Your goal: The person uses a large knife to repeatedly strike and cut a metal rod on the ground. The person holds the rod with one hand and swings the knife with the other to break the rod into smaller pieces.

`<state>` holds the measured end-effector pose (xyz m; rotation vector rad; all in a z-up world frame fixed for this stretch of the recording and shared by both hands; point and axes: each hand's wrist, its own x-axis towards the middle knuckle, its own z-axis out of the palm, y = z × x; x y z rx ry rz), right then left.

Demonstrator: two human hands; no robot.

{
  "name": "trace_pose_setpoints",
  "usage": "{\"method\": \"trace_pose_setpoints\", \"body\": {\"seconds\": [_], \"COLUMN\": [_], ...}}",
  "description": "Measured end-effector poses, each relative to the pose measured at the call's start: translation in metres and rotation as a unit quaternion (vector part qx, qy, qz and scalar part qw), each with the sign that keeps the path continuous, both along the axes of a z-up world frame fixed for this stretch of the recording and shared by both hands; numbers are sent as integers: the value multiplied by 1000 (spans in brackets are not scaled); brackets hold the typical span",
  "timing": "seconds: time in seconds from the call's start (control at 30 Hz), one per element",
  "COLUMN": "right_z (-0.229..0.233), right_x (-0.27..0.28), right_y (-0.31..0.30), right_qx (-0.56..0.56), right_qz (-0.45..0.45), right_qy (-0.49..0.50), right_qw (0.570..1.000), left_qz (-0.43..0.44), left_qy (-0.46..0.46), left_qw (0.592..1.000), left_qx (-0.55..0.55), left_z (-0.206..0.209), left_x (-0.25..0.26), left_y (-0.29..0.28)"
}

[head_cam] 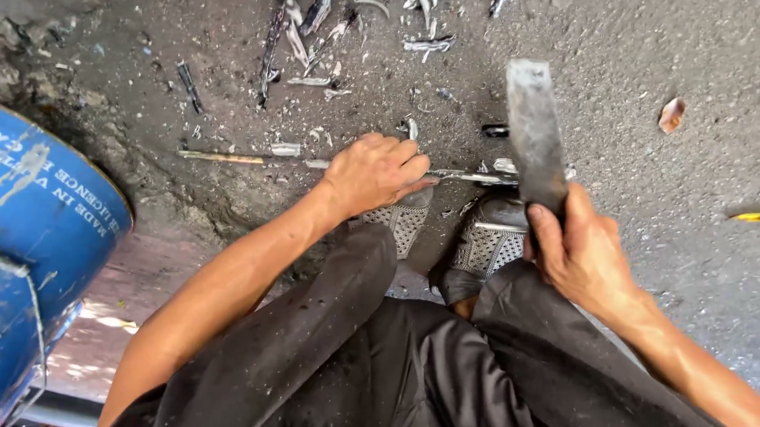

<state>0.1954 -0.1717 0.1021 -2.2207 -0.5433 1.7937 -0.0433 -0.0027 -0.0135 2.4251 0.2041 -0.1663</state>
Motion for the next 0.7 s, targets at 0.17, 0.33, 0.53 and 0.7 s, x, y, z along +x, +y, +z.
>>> {"method": "trace_pose_setpoints", "body": {"seconds": [0.17, 0.33, 0.53, 0.7], "right_z": [-1, 3, -2, 5], "right_x": [-20, -24, -17, -25], "right_y": [17, 17, -32, -4], "right_qx": [21, 19, -28, -29], "right_qz": [-59, -154, -88, -108], "right_qy": [-20, 17, 28, 23], "right_qw": [998, 988, 995, 993], "left_qz": [-9, -12, -10, -14], "left_qy": [15, -5, -1, -3], "left_qw": [1000, 1000, 1000, 1000], "left_qx": [-5, -2, -3, 6], "left_z": [0, 2, 0, 5], "left_x": [2, 7, 5, 9], "left_y": [1, 4, 2, 4]}}
